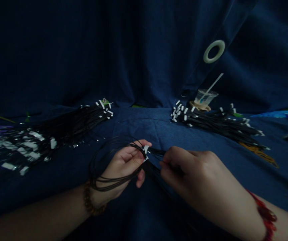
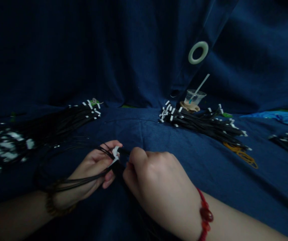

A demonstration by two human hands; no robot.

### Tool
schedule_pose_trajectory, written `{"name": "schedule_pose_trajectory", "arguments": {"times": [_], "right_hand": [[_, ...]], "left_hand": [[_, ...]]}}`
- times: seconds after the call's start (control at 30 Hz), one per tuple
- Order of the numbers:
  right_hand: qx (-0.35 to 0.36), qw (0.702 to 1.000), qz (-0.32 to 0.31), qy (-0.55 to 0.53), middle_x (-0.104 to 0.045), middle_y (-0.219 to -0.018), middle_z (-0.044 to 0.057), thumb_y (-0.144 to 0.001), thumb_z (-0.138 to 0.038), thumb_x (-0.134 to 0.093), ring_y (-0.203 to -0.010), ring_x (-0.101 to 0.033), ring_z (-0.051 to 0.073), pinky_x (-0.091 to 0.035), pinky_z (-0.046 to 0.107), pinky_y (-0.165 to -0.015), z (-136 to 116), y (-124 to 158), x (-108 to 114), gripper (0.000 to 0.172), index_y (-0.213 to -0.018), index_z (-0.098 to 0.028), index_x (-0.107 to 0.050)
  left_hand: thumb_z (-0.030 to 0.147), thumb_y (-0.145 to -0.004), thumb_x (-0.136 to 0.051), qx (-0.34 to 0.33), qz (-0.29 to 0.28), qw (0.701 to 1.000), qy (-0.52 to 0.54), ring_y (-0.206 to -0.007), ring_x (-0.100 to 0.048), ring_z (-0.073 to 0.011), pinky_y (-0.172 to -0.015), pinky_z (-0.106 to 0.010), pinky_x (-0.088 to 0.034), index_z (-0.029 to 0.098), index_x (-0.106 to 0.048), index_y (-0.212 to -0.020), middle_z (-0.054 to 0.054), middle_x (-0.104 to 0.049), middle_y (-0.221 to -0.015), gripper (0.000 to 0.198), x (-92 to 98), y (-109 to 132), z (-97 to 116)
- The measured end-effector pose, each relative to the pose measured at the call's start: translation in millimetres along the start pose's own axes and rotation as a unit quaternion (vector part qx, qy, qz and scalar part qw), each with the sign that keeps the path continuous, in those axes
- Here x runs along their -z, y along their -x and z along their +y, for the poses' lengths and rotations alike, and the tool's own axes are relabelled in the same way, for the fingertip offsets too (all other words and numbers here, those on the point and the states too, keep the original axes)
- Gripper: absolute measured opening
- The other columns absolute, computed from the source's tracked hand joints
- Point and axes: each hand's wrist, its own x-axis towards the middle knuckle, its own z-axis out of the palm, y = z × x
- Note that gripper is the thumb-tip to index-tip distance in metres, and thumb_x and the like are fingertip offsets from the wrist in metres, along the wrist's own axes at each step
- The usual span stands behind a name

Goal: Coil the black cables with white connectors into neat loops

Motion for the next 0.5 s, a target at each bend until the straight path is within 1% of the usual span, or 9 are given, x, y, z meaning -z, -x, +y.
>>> {"name": "schedule_pose_trajectory", "arguments": {"times": [0.1,0.27,0.4,0.5], "right_hand": [[-0.001,1.0,-0.001,-0.001,-0.053,-0.051,0.0,-0.078,-0.019,-0.051,-0.041,-0.049,0.012,-0.033,0.021,-0.04,-0.9,0.5,-0.4,0.01,-0.071,-0.014,-0.056],[-0.006,1.0,-0.002,-0.001,-0.054,-0.05,0.0,-0.078,-0.019,-0.05,-0.041,-0.05,0.012,-0.033,0.021,-0.041,-0.3,-2.0,-2.1,0.012,-0.069,-0.015,-0.056],[-0.005,1.0,-0.002,-0.007,-0.054,-0.051,0.0,-0.079,-0.02,-0.05,-0.04,-0.049,0.012,-0.033,0.021,-0.041,0.1,-2.3,-2.0,0.012,-0.069,-0.014,-0.056],[0.005,1.0,0.003,-0.009,-0.053,-0.051,0.0,-0.079,-0.019,-0.05,-0.04,-0.047,0.011,-0.031,0.022,-0.041,0.0,-1.4,-1.7,0.011,-0.07,-0.015,-0.055]], "left_hand": [[0.019,-0.076,-0.057,0.002,0.005,1.0,-0.019,-0.034,-0.047,-0.0035,-0.031,-0.015,-0.037,0.016,-0.055,-0.097,0.004,-0.048,-0.067,0.021,-1.3,0.8,0.7],[0.018,-0.077,-0.057,-0.001,0.009,0.999,-0.046,-0.035,-0.046,-0.0052,-0.031,-0.015,-0.036,0.017,-0.054,-0.103,0.005,-0.047,-0.06,0.027,0.5,1.3,-0.3],[0.022,-0.08,-0.055,0.002,0.005,0.996,-0.087,-0.037,-0.048,-0.0061,-0.034,-0.015,-0.038,0.018,-0.054,-0.106,0.004,-0.052,-0.056,0.027,3.7,2.5,-2.0],[0.026,-0.08,-0.057,0.006,0.008,0.994,-0.111,-0.038,-0.049,-0.0067,-0.036,-0.016,-0.04,0.018,-0.054,-0.107,0.003,-0.055,-0.059,0.028,3.5,3.3,-1.7]]}}
